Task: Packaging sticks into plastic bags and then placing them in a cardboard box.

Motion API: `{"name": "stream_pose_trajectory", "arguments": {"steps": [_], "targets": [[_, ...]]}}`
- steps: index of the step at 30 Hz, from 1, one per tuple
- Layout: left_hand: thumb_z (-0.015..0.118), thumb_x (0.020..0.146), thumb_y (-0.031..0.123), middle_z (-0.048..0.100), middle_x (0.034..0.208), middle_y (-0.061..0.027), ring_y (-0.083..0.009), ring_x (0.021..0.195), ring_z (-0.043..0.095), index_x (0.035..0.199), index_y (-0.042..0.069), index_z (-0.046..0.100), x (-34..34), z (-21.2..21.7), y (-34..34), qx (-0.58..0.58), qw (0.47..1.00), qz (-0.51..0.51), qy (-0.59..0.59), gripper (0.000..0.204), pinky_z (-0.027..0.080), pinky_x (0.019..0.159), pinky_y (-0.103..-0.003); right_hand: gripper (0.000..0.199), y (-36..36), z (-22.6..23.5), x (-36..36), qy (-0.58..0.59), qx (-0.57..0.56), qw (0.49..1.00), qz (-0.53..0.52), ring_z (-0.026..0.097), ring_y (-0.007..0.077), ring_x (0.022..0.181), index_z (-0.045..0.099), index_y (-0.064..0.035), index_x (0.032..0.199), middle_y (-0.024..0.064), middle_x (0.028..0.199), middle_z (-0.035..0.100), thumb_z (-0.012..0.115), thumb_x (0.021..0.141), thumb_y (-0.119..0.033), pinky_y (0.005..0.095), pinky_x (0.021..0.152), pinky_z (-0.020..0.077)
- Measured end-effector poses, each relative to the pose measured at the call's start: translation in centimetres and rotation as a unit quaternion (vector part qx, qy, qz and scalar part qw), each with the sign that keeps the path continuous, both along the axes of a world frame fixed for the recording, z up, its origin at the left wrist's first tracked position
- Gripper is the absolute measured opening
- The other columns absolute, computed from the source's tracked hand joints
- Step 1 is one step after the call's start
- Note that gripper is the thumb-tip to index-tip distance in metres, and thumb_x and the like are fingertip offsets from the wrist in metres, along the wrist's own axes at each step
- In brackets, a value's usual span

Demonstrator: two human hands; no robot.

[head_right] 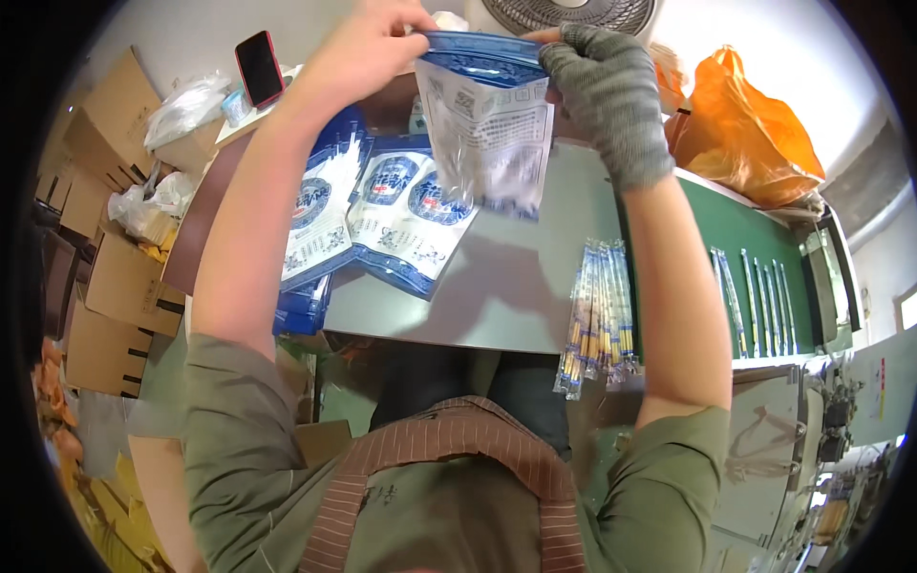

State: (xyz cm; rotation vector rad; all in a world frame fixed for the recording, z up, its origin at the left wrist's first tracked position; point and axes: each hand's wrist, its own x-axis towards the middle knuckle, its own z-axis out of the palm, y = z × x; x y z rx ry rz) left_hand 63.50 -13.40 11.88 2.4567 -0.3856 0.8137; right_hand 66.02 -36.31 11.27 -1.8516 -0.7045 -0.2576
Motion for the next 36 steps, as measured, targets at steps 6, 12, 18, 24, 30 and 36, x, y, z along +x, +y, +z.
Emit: {"name": "stream_pose_trajectory", "arguments": {"steps": [6, 12, 18, 24, 30, 36], "targets": [[0.056, 0.075, -0.001, 0.062, 0.108, -0.0117, -0.0308, 0.101, 0.060, 0.099, 0.004, 0.063, -6.4, -12.8, 1.3, 0.161, 0.981, -0.063, -0.091, 0.025, 0.050, 0.087, -0.041, 0.031, 1.6, -16.4, -4.0, -0.025, -0.106, 0.993, 0.042, 0.056, 0.0086, 0.065, 0.065, -0.0087, 0.118, 0.0035, 0.081, 0.063, 0.063, 0.087, -0.005, 0.0249, 0.063, 0.0493], [0.064, 0.077, 0.009, 0.046, 0.138, -0.0082, -0.0316, 0.125, 0.046, 0.130, 0.005, 0.050, -12.1, -25.6, 3.8, 0.186, 0.975, -0.061, 0.106, 0.055, 0.042, 0.102, -0.038, 0.038, 4.2, -28.1, -6.7, 0.154, -0.117, 0.979, 0.057, 0.059, 0.0149, 0.076, 0.059, -0.0058, 0.125, 0.0121, 0.090, 0.064, 0.057, 0.087, -0.002, 0.0288, 0.074, 0.0492], [0.062, 0.074, 0.004, 0.062, 0.110, -0.0113, -0.0272, 0.106, 0.058, 0.103, 0.000, 0.063, -9.1, -23.4, 4.4, 0.305, 0.949, -0.026, -0.075, 0.030, 0.049, 0.088, -0.038, 0.058, 2.7, -25.6, -7.9, 0.102, -0.028, 0.991, 0.076, 0.061, 0.0210, 0.092, 0.044, -0.0087, 0.137, 0.0124, 0.112, 0.060, 0.067, 0.087, -0.029, 0.0368, 0.084, 0.0497], [0.062, 0.075, 0.014, 0.062, 0.087, -0.0057, -0.0229, 0.082, 0.063, 0.082, 0.006, 0.060, -8.6, -10.8, -0.9, 0.200, 0.970, -0.028, -0.139, 0.011, 0.051, 0.068, -0.032, 0.095, -1.2, -23.5, -10.1, 0.694, 0.451, 0.542, 0.147, 0.041, 0.0459, 0.125, 0.018, -0.0068, 0.143, 0.0226, 0.142, 0.033, 0.054, 0.080, -0.069, 0.0655, 0.099, 0.0326], [0.065, 0.072, 0.016, 0.056, 0.080, -0.0052, -0.0205, 0.070, 0.060, 0.077, 0.006, 0.057, -19.0, -8.8, -6.1, 0.276, 0.955, -0.102, 0.031, 0.013, 0.049, 0.055, -0.032, 0.075, 0.1, -23.6, -10.5, 0.645, 0.492, 0.445, 0.380, 0.049, 0.0365, 0.121, 0.038, 0.0022, 0.138, 0.0239, 0.135, 0.046, 0.037, 0.094, -0.058, 0.0467, 0.104, 0.0400], [0.068, 0.078, 0.036, 0.055, 0.077, -0.0061, -0.0207, 0.071, 0.058, 0.072, 0.007, 0.058, -29.6, -8.7, -11.8, 0.127, 0.989, -0.059, 0.043, 0.031, 0.048, 0.061, -0.031, 0.061, 4.2, -15.7, -20.1, 0.761, 0.266, 0.492, 0.329, 0.054, 0.0300, 0.114, 0.041, 0.0019, 0.135, 0.0210, 0.130, 0.051, 0.047, 0.093, -0.043, 0.0397, 0.099, 0.0438]]}}
